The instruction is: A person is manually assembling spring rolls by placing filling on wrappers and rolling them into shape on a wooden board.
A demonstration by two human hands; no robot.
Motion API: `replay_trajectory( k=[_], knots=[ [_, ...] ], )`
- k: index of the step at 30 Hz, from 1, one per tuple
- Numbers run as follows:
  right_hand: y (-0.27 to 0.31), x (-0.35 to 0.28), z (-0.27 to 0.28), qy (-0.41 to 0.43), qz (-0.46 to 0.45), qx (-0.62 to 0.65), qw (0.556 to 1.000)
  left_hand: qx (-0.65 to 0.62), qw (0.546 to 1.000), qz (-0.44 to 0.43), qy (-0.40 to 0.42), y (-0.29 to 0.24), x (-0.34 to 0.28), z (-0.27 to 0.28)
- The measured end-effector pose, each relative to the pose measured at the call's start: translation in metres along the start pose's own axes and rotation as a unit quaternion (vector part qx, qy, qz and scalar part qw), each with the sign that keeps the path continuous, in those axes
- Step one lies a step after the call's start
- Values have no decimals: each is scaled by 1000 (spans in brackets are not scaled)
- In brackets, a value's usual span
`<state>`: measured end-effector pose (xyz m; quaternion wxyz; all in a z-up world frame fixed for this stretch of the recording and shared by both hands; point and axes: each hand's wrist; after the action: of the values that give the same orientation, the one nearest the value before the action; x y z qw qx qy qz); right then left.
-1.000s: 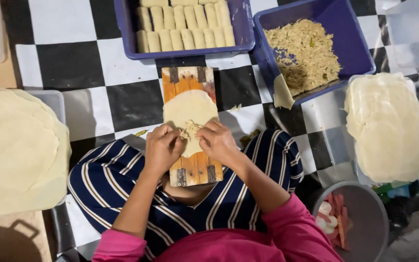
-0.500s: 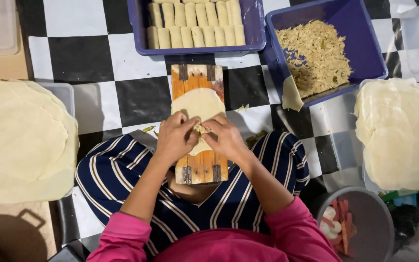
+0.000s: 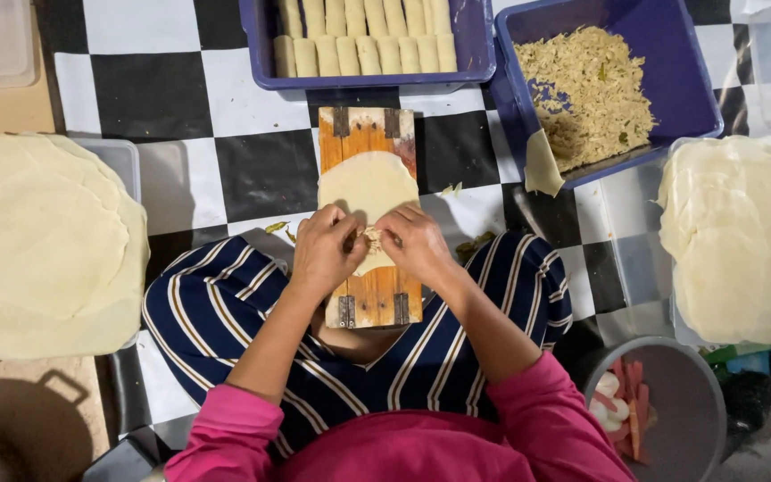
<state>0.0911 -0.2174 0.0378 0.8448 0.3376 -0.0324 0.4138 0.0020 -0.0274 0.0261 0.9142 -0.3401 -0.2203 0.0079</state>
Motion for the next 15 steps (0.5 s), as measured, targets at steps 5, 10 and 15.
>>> replay_trajectory(
  k=[5,10,15],
  knots=[
    [25,11,23,2,12,18,1000,-44,999,27,13,3,-7,10],
    [24,9,9,-11,15,32,999,-41,998,30,25,6,-6,12],
    [21,15,1,-14,43,-29,999,1,1000,-26,5,4,5,9]
  ],
)
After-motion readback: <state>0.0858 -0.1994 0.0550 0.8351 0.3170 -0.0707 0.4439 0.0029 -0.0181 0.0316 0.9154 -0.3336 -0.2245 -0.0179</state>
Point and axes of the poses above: each hand's wrist, its own x-axis towards the middle knuckle, its own z-axis out of the back of the hand, y = z × x, and after that the axes turned 2 degrees about -y, right-handed
